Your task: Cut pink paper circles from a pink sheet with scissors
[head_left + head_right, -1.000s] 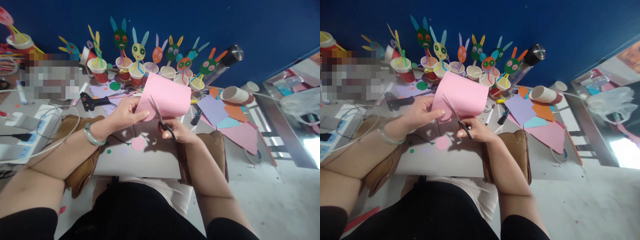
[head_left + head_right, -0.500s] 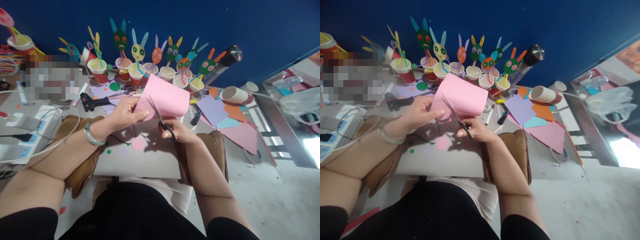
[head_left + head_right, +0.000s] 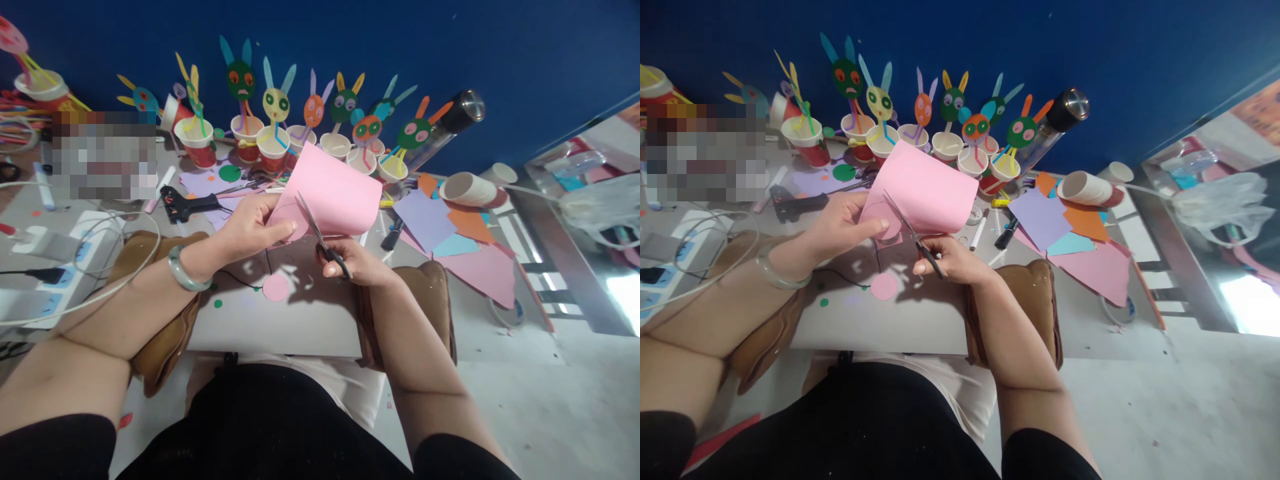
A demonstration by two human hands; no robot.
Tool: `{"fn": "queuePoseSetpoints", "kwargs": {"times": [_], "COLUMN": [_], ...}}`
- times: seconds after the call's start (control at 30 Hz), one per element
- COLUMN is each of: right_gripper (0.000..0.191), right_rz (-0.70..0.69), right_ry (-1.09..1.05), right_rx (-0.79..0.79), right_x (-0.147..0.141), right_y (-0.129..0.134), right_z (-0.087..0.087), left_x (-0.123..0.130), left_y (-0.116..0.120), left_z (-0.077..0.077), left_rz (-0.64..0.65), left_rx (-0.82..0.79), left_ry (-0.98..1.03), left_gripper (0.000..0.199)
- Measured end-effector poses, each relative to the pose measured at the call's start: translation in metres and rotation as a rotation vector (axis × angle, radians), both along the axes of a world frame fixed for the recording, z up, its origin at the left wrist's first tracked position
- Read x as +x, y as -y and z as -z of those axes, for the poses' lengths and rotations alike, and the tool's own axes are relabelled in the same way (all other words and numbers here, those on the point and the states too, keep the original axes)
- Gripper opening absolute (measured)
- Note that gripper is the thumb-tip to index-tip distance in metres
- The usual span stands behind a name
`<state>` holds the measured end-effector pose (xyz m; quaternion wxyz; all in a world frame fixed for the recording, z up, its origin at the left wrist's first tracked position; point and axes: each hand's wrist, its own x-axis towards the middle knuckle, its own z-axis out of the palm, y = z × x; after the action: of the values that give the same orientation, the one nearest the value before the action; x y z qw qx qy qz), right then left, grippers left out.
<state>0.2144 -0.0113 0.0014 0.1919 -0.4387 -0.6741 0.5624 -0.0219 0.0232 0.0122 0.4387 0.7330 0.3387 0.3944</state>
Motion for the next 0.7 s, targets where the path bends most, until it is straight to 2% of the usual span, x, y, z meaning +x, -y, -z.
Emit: {"fn": "queuePoseSetpoints", "kwargs": {"times": [0.27, 0.53, 0.7], "right_gripper": [0.070, 0.069, 0.070], "right_rz": [-0.001, 0.024, 0.031], "right_ry": [0.020, 0.006, 0.020], "right_rx": [0.010, -0.013, -0.014], "right_x": [0.0002, -0.0010, -0.0011], "right_y": [-0.0006, -0.0006, -0.0010], "right_z": [-0.0020, -0.0019, -0.0008], "left_x": [-0.0008, 0.0004, 0.0026], "left_y": [-0.0007, 0.0004, 0.0019], "left_z": [-0.0008, -0.0048, -0.0078], "left_rz": [0.038, 0.030, -0.001], "left_rx": [-0.055, -0.054, -0.126], "left_ry": [0.027, 0.044, 0.066], "left_gripper": [0.010, 0.011, 0.011]}}
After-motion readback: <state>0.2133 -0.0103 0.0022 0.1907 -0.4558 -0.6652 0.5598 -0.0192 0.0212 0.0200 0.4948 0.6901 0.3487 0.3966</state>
